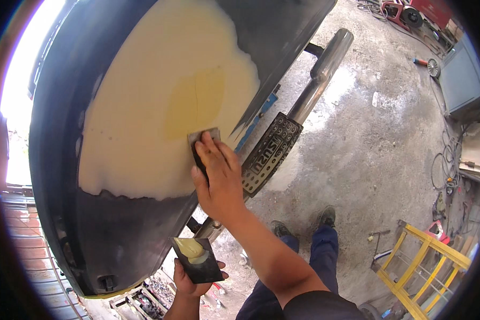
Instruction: The person mixes a beige paste with a hardener in a bucket, then uses a metal spreader to apply the filler to a damaged area on the rear tailgate of a dark green pickup truck. The person repeatedly scoops filler and spreads it over the existing patch to build up the surface.
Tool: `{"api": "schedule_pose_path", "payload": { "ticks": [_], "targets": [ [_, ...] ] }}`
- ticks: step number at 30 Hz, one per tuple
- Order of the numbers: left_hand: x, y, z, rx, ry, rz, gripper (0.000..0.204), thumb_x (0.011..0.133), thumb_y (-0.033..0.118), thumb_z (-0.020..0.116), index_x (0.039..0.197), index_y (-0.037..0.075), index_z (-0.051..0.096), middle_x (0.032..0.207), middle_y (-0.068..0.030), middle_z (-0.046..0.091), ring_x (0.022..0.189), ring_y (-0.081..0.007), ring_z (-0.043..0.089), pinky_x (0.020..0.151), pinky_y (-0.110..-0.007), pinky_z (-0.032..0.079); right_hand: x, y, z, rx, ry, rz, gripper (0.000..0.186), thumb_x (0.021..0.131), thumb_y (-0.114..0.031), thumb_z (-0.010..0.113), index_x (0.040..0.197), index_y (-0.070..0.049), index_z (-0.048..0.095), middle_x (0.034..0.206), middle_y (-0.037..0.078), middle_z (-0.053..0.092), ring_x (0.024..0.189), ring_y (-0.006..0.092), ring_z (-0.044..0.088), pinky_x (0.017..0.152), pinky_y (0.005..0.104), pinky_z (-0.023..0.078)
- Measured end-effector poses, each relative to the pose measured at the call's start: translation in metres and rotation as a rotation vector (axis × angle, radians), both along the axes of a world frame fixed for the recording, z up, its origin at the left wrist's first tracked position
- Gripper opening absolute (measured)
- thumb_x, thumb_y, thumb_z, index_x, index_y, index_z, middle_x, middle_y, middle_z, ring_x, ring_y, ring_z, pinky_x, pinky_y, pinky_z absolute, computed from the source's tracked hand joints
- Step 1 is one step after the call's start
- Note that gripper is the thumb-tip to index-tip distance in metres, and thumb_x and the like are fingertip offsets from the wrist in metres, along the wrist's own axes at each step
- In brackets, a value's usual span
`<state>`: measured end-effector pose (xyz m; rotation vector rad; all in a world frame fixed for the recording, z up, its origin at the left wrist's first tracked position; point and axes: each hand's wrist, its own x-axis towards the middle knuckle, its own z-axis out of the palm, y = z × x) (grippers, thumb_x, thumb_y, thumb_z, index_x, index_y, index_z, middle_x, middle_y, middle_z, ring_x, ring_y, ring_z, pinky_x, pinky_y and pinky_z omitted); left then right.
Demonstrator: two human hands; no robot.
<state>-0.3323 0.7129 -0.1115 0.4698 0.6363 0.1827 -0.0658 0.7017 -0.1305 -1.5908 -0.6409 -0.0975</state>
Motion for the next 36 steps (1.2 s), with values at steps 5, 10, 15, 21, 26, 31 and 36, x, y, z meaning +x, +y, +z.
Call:
{"api": "schedule_pose_path", "payload": {
  "ticks": [5, 10, 15, 21, 26, 31, 36],
  "targets": [
    [0.003, -0.001, 0.007, -0.026, -0.03, 0.015, 0.082, 0.09, 0.067, 0.04, 0.147, 0.009, 0.029, 0.136, -0.0186, 0.049, 0.115, -0.0511, 0.052, 0.088, -0.069, 0.044, 0.01, -0.03, 0.023, -0.022, 0.057, 0.045, 0.049, 0.088, -0.009, 0.055, 0.134, 0.005, 0.045, 0.134, 0.023, 0.051, 0.121, 0.0402, 0.046, 0.105, 0.0463, 0.033],
    [0.001, -0.001, 0.011, -0.035, -0.062, 0.032, 0.081, 0.09, 0.066, 0.041, 0.148, 0.01, 0.027, 0.138, -0.0187, 0.048, 0.116, -0.0517, 0.051, 0.088, -0.07, 0.043, 0.075, -0.018, 0.054, 0.055, -0.028, -0.109, 0.049, 0.087, -0.007, 0.052, 0.134, 0.004, 0.045, 0.132, 0.022, 0.052, 0.119, 0.0412, 0.047, 0.105, 0.0458, 0.034],
    [-0.006, 0.003, 0.012, -0.031, -0.077, 0.033, 0.081, 0.09, 0.065, 0.043, 0.148, 0.011, 0.026, 0.139, -0.0185, 0.047, 0.116, -0.0518, 0.052, 0.088, -0.07, 0.044, 0.065, -0.002, 0.076, 0.018, -0.113, -0.127, 0.051, 0.086, -0.007, 0.055, 0.135, 0.0, 0.046, 0.136, 0.016, 0.051, 0.121, 0.0394, 0.045, 0.103, 0.0462, 0.034],
    [-0.013, 0.005, 0.021, -0.06, -0.192, 0.113, 0.077, 0.091, 0.065, 0.042, 0.149, 0.016, 0.025, 0.138, -0.0169, 0.048, 0.115, -0.0499, 0.053, 0.086, -0.07, 0.045, 0.012, 0.004, 0.074, -0.071, -0.117, -0.074, 0.048, 0.088, -0.009, 0.055, 0.134, 0.002, 0.048, 0.136, 0.019, 0.052, 0.122, 0.0378, 0.044, 0.104, 0.0441, 0.031],
    [-0.005, 0.005, 0.033, -0.032, -0.217, 0.087, 0.072, 0.092, 0.063, 0.044, 0.148, 0.02, 0.027, 0.138, -0.0151, 0.049, 0.112, -0.0469, 0.056, 0.084, -0.068, 0.045, -0.017, 0.009, 0.055, -0.133, -0.196, -0.1, 0.047, 0.086, -0.011, 0.057, 0.132, -0.001, 0.053, 0.139, 0.014, 0.051, 0.122, 0.0351, 0.045, 0.103, 0.0422, 0.031],
    [-0.006, 0.002, 0.033, -0.056, -0.228, 0.074, 0.073, 0.092, 0.064, 0.042, 0.148, 0.02, 0.028, 0.136, -0.0167, 0.051, 0.114, -0.0465, 0.055, 0.087, -0.068, 0.044, -0.019, -0.014, 0.052, -0.261, -0.181, -0.007, 0.051, 0.086, -0.011, 0.057, 0.136, -0.002, 0.048, 0.14, 0.013, 0.049, 0.123, 0.0351, 0.044, 0.105, 0.0432, 0.03],
    [-0.015, -0.002, 0.03, -0.068, -0.214, 0.072, 0.074, 0.091, 0.065, 0.041, 0.147, 0.018, 0.029, 0.136, -0.02, 0.051, 0.116, -0.0469, 0.053, 0.088, -0.068, 0.043, 0.052, -0.014, 0.053, -0.15, -0.182, -0.164, 0.051, 0.089, -0.012, 0.054, 0.138, -0.005, 0.045, 0.142, 0.01, 0.047, 0.126, 0.0331, 0.04, 0.102, 0.0479, 0.031]
  ]
}}
